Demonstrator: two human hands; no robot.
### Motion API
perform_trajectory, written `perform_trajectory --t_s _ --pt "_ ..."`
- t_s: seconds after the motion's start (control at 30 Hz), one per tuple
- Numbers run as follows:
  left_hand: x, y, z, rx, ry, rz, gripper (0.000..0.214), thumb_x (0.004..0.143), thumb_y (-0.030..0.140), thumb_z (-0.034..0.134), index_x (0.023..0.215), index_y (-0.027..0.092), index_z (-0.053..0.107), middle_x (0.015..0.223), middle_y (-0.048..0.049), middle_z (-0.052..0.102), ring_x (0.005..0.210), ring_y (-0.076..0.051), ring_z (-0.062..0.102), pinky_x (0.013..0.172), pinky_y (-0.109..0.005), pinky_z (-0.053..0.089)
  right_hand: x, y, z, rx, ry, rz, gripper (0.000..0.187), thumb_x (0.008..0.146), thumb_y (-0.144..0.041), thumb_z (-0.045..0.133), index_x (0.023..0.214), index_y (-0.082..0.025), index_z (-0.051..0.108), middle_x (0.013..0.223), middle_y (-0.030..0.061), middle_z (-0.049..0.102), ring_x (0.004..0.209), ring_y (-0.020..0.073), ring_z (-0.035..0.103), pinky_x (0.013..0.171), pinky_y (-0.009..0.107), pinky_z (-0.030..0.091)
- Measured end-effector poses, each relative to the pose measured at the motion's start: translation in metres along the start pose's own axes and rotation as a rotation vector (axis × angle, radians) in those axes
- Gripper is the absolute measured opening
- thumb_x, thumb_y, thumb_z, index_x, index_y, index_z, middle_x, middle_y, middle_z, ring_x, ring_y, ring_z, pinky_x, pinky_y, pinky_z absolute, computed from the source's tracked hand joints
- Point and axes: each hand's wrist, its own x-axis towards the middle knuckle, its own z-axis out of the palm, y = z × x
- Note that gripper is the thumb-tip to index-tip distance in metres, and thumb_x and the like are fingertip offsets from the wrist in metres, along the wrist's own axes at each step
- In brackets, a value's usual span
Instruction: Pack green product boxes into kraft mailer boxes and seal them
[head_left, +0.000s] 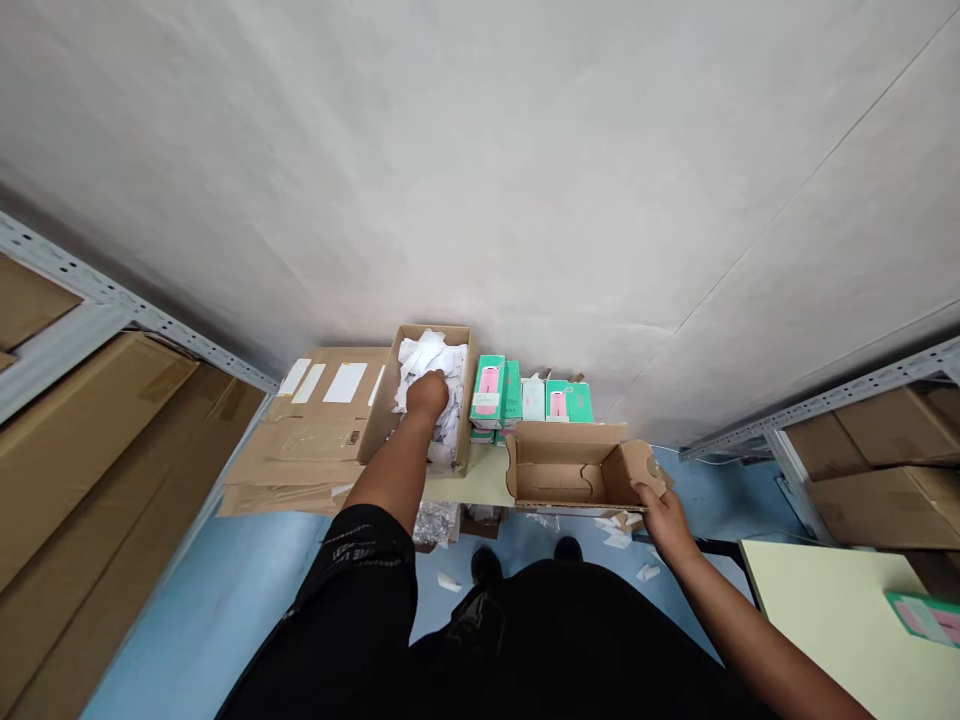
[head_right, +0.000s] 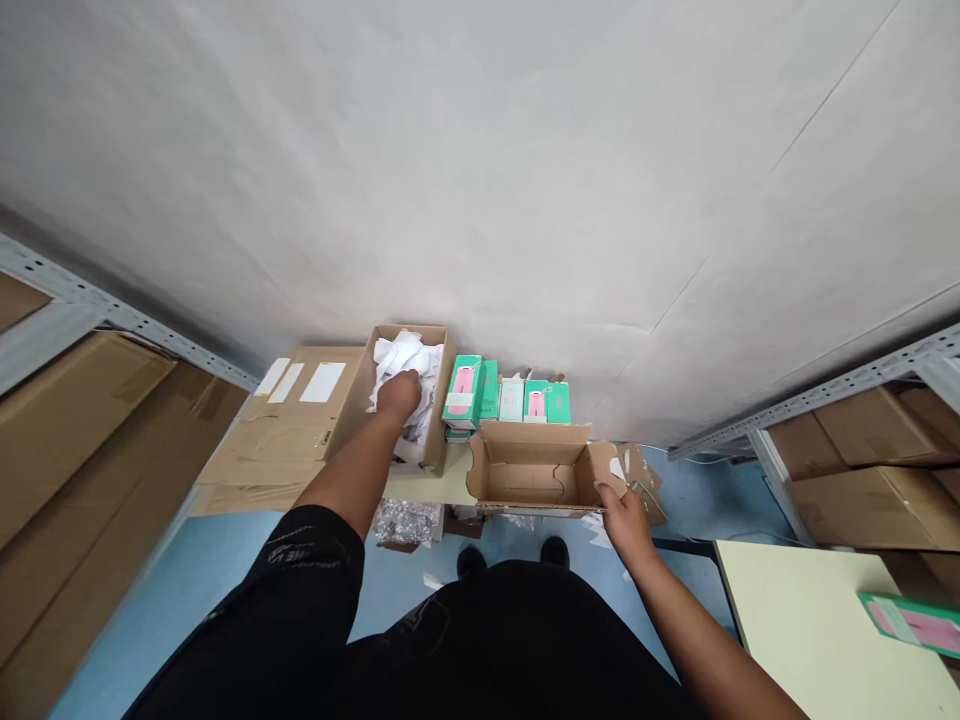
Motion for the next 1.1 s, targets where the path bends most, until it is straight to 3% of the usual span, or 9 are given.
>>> perform_trajectory --t_s 0.17,0.37,0.47,0.53,0.63,0.73,0.87,1.0,1.1 --pt "-0.021 -0.020 -0.028 -0.120 0.253 -0.093 0.033 0.103 0.027 0.043 0.120 0.014 0.069 0.116 -0.0182 0.073 0.106 -0.030 0.068 0.087 -0.036 0.048 0.002 -0.002 0.005 0.033 -0.020 -0.001 0.044 0.077 -0.054 0.067 0.095 -0.016 0.082 0.097 0.0111 0.083 0.099 0.0342 0.074 0.088 0.039 0.057" --pt "-0.064 -0.048 -0.094 -0.383 0.668 -0.222 0.023 0.098 0.031 0.058 0.109 0.016 0.072 0.093 -0.0064 0.074 0.088 -0.022 0.067 0.082 -0.030 0.049 0.006 -0.013 0.011 0.057 -0.021 0.016 0.043 0.074 -0.054 0.068 0.093 -0.019 0.082 0.103 0.0120 0.083 0.104 0.0364 0.074 0.091 0.041 0.057" --pt "-0.095 -0.041 -0.120 -0.534 0.822 -0.141 0.021 0.099 0.034 0.061 0.106 0.018 0.073 0.085 -0.0031 0.073 0.081 -0.019 0.067 0.079 -0.029 0.050 0.011 -0.012 0.014 0.055 -0.035 0.022 0.042 0.075 -0.054 0.068 0.094 -0.020 0.082 0.103 0.0117 0.083 0.104 0.0364 0.074 0.091 0.041 0.057" --pt "-0.117 -0.024 -0.126 -0.597 0.851 -0.023 0.023 0.098 0.038 0.063 0.107 0.019 0.073 0.090 -0.0032 0.075 0.084 -0.019 0.069 0.082 -0.030 0.053 0.014 -0.010 0.017 0.063 -0.045 0.016 0.042 0.075 -0.054 0.067 0.095 -0.020 0.081 0.103 0.0113 0.083 0.104 0.0362 0.075 0.091 0.041 0.057" --pt "-0.149 0.013 -0.119 -0.713 0.691 0.262 0.027 0.097 0.042 0.064 0.108 0.020 0.074 0.104 -0.0057 0.078 0.095 -0.021 0.073 0.091 -0.033 0.057 0.017 -0.010 0.022 0.067 -0.065 0.002 0.041 0.076 -0.054 0.067 0.095 -0.020 0.081 0.104 0.0105 0.083 0.106 0.0362 0.075 0.092 0.041 0.058" --pt "-0.171 0.048 -0.100 -0.870 0.414 0.518 0.026 0.099 0.041 0.062 0.107 0.021 0.075 0.111 -0.0076 0.080 0.108 -0.023 0.074 0.099 -0.037 0.058 0.017 -0.012 0.024 0.057 -0.111 -0.015 0.039 0.079 -0.053 0.066 0.095 -0.021 0.081 0.104 0.0097 0.083 0.106 0.0361 0.075 0.091 0.040 0.058" --pt "-0.184 0.072 -0.069 -0.985 0.175 0.623 0.025 0.102 0.037 0.059 0.114 0.023 0.075 0.115 -0.0070 0.080 0.110 -0.022 0.075 0.100 -0.038 0.059 0.015 -0.012 0.025 0.054 -0.130 -0.036 0.036 0.081 -0.052 0.066 0.093 -0.022 0.081 0.103 0.0089 0.083 0.104 0.0358 0.075 0.088 0.039 0.058" --pt "-0.185 0.076 -0.048 -0.806 0.101 0.698 0.025 0.101 0.031 0.058 0.118 0.026 0.076 0.121 -0.0061 0.079 0.115 -0.024 0.073 0.103 -0.041 0.058 0.012 -0.009 0.023 0.044 -0.107 -0.034 0.035 0.080 -0.052 0.066 0.089 -0.021 0.081 0.099 0.0097 0.083 0.101 0.0362 0.075 0.088 0.040 0.058" --pt "-0.186 0.071 -0.039 -0.704 0.175 0.702 0.029 0.098 0.024 0.057 0.121 0.026 0.075 0.133 -0.0073 0.074 0.124 -0.026 0.067 0.111 -0.048 0.052 0.011 -0.007 0.020 0.032 -0.101 -0.039 0.034 0.081 -0.053 0.066 0.086 -0.023 0.080 0.097 0.0090 0.083 0.101 0.0362 0.075 0.089 0.040 0.058"
